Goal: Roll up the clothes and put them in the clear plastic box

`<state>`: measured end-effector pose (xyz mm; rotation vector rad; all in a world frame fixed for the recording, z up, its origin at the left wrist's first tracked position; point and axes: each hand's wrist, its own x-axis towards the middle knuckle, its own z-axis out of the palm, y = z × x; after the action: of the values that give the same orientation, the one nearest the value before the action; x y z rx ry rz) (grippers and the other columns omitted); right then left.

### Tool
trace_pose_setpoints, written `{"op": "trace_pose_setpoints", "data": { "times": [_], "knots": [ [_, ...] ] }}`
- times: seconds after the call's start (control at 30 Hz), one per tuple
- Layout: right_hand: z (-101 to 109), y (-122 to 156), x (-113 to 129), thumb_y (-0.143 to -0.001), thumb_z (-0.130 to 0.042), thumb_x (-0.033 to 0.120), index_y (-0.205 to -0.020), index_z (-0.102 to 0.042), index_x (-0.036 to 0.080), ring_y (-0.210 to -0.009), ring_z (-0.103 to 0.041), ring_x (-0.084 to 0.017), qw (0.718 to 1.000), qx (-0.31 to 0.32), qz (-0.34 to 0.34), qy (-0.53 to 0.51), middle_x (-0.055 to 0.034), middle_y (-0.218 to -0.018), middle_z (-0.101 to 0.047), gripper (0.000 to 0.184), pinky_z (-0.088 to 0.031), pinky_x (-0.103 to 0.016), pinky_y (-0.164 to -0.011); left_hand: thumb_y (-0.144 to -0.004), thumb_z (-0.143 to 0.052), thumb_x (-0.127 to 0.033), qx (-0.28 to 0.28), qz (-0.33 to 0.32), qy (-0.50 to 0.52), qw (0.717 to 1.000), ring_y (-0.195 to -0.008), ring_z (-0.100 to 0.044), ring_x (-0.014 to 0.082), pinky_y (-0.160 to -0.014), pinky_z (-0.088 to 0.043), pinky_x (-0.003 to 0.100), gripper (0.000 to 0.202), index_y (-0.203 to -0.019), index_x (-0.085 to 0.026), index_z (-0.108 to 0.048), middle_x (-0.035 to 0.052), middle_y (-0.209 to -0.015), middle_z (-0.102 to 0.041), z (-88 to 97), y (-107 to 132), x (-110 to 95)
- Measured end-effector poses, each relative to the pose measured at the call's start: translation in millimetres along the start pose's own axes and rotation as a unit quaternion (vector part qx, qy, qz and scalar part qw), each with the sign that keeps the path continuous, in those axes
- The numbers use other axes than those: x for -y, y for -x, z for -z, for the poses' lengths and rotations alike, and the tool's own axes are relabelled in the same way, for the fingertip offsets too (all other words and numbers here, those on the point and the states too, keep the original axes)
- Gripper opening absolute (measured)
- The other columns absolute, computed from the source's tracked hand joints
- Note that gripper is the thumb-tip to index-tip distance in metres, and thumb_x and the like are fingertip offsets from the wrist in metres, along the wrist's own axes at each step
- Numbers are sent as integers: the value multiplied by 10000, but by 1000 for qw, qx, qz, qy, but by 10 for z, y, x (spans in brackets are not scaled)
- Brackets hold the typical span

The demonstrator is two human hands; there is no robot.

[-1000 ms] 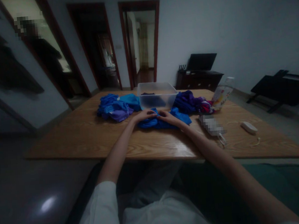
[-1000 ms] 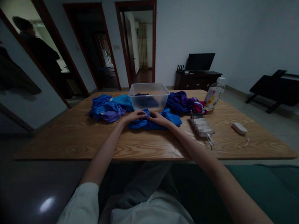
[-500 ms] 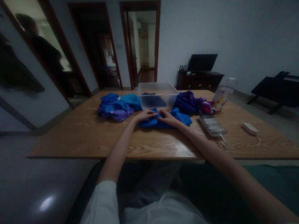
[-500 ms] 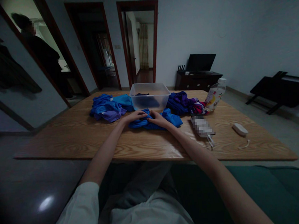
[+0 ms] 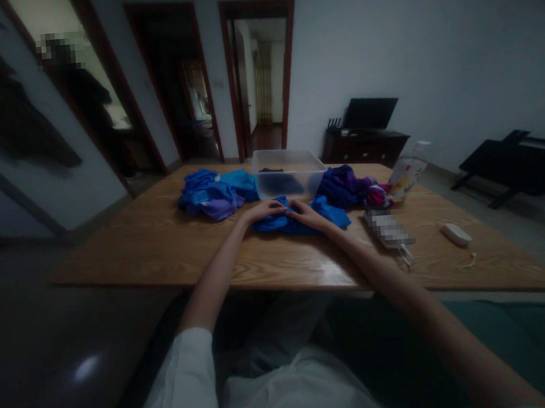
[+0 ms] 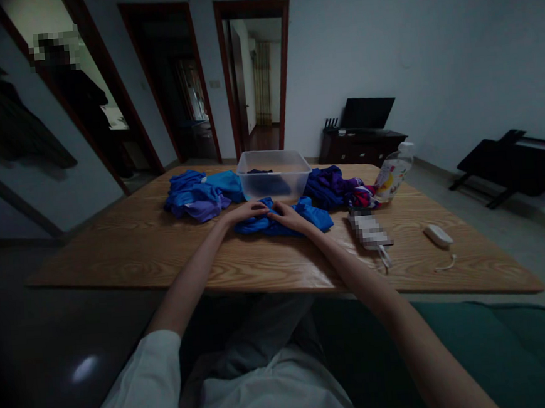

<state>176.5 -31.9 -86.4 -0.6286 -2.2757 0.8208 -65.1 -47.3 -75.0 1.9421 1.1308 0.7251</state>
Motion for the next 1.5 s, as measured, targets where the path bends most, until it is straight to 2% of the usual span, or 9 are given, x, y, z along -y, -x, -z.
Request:
{"op": "trace_pose_setpoints", "data": {
  "times": [0.2, 0.33, 0.47, 0.57, 0.83, 1.07, 1.3, 1.5],
  "knots": [
    [1, 7, 78, -957, -594, 628, -1232, -659, 233, -1100, -671, -278, 1000, -1, -12, -2, -78, -1223, -715, 486, -552, -432, -1025, -824, -675, -669, 1, 1, -3, 1000, -935, -607, 204, -820, -471, 285, 609, -1111, -137, -750, 86, -1071, -723, -8, -24, 36],
    [-16, 2, 35, -956, -606, 621, -1282, -649, 217, -1128, -667, -281, 1000, -13, 4, 2, -92, -1258, -704, 521, -552, -415, -1027, -825, -672, -677, 5, -4, -9, 1000, -942, -611, 205, -832, -471, 286, 621, -1120, -135, -746, 93, -1101, -720, -9, -43, 57],
    [-20, 6, -17, -963, -595, 615, -1256, -653, 214, -1083, -675, -277, 1000, -8, 1, 5, -90, -1218, -713, 500, -559, -430, -1014, -811, -691, -674, 5, 3, -6, 1000, -970, -614, 212, -846, -472, 287, 620, -1122, -140, -746, 99, -1125, -720, -9, -55, 64],
    [-19, 9, -35, -948, -606, 637, -1262, -645, 222, -1111, -664, -283, 1000, -7, -2, -4, -88, -1263, -701, 523, -550, -432, -1035, -816, -678, -686, 10, 5, -5, 1000, -962, -614, 208, -844, -474, 292, 624, -1116, -144, -746, 93, -1101, -721, -10, -71, 98],
    [-22, 14, -28, -965, -585, 629, -1275, -640, 236, -1086, -669, -305, 1000, 4, 4, 16, -90, -1250, -700, 504, -561, -470, -1007, -799, -665, -726, 14, -14, -1, 1000, -1028, -632, 225, -926, -485, 312, 673, -1135, -148, -744, 93, -1124, -728, -22, -131, 214],
    [-42, 0, -120, -966, -582, 638, -1277, -633, 227, -1068, -669, -283, 1000, 0, 18, 23, -85, -1224, -706, 518, -549, -445, -1020, -825, -636, -721, 7, -15, -27, 999, -1064, -648, 233, -951, -494, 312, 674, -1175, -155, -739, 99, -1173, -730, -27, -97, 184],
    [-62, -13, -111, -971, -559, 648, -1204, -646, 192, -1012, -662, -272, 1000, -3, 15, 27, -92, -1143, -714, 520, -555, -405, -960, -817, -628, -739, 7, -15, -26, 1000, -1087, -646, 226, -964, -501, 298, 672, -1163, -174, -741, 84, -1176, -724, -52, -105, 188],
    [-44, -8, -121, -982, -559, 612, -1232, -633, 198, -1063, -663, -278, 999, 6, 30, 39, -91, -1220, -701, 489, -541, -415, -994, -811, -613, -760, 1, -22, -28, 999, -1049, -639, 232, -927, -505, 304, 712, -1146, -142, -723, 99, -1138, -714, -76, -116, 183]
  ]
}}
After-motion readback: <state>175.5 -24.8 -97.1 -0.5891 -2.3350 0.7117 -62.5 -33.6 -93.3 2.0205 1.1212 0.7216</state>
